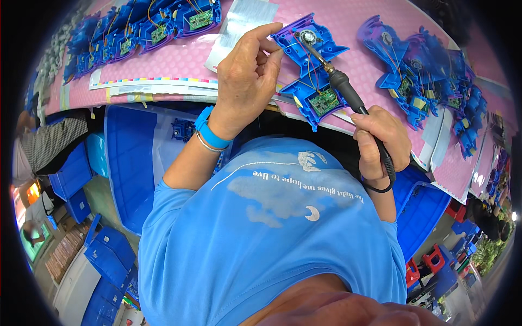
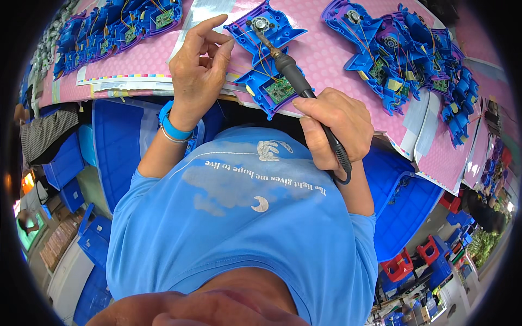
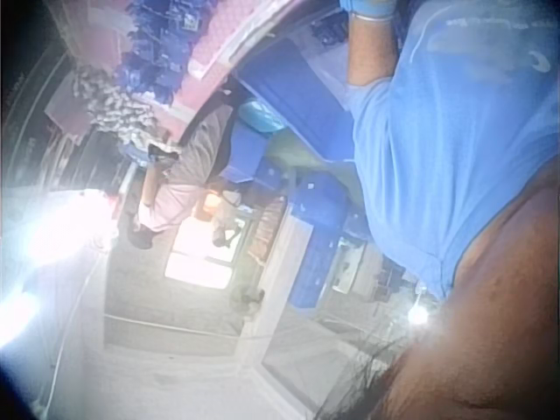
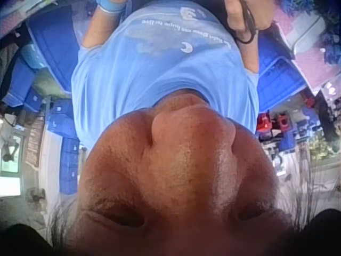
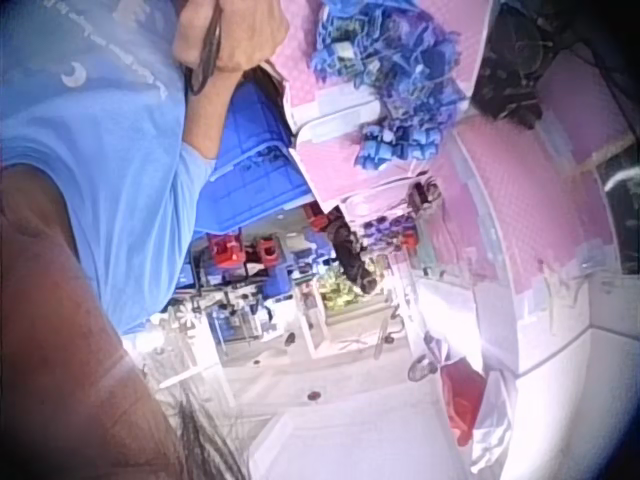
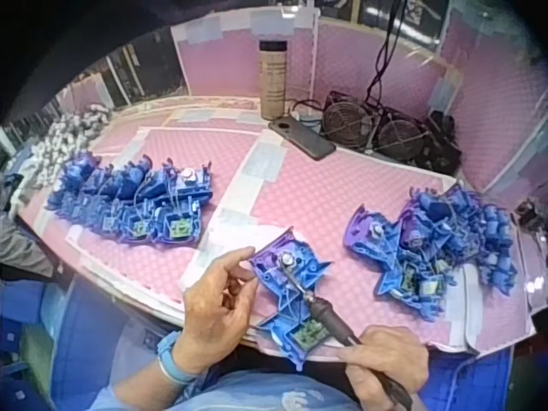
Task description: Soldering electronic components onto circuit boards at a factory workbench.
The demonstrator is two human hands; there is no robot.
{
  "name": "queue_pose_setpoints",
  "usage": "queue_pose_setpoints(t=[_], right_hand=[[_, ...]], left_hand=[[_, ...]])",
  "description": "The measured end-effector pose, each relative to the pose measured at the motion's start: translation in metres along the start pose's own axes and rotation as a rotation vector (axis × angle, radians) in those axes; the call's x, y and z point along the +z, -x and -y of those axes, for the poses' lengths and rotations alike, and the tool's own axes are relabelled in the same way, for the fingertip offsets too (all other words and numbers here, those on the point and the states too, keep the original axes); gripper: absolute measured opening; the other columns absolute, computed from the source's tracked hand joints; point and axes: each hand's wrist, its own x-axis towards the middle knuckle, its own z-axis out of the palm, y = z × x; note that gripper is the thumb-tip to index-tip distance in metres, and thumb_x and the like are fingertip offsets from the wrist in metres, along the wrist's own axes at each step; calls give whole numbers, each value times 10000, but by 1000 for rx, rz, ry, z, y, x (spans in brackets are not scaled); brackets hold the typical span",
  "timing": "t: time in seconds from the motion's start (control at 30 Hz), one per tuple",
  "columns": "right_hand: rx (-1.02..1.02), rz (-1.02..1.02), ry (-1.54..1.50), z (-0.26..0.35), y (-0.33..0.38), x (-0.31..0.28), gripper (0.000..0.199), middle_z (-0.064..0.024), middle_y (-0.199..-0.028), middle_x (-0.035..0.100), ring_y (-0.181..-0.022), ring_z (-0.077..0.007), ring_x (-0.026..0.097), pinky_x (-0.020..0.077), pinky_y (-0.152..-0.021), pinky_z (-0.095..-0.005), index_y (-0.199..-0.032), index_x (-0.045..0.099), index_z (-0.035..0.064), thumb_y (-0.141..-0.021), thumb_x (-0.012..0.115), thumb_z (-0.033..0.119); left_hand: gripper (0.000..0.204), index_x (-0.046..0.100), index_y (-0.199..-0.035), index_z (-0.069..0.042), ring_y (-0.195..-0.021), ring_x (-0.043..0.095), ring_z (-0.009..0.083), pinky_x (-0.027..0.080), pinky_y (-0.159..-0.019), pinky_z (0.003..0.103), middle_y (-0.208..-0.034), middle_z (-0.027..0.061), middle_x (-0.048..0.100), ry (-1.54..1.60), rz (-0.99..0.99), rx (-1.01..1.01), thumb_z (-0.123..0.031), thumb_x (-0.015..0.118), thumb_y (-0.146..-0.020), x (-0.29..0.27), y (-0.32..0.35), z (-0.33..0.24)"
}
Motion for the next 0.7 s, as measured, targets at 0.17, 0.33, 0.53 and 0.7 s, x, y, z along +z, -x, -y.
queue_pose_setpoints(t=[0.17,0.33,0.53,0.7], right_hand=[[-15,26,10,1,-3,-1,247,-112,-620,570,-498,-230,548,396,-461,-328,-949,713,-42,-714,672,24],[-79,86,48,3,-4,0,248,-120,-655,603,-524,-231,537,381,-499,-342,-951,701,-77,-723,656,9],[-119,42,47,2,-7,0,288,-113,-619,570,-494,-233,551,417,-458,-334,-980,687,-44,-692,687,-32],[-24,-90,-42,9,2,-12,225,-122,-678,624,-535,-218,573,430,-511,-335,-1010,666,-50,-797,669,21]], left_hand=[[422,608,-1285,-22,-667,615,106,522,-582,244,-870,59,672,-1,6,-6,88,691,-886,-1,-1,0],[430,603,-1291,-21,-658,611,102,518,-576,243,-860,58,675,8,3,-7,87,695,-885,1,0,0],[442,621,-1320,-58,-759,648,46,559,-617,190,-960,42,726,20,45,-66,28,742,-903,0,-1,2],[432,616,-1279,-36,-629,596,91,505,-550,235,-852,48,695,11,-33,21,81,708,-874,-9,-7,-2]])
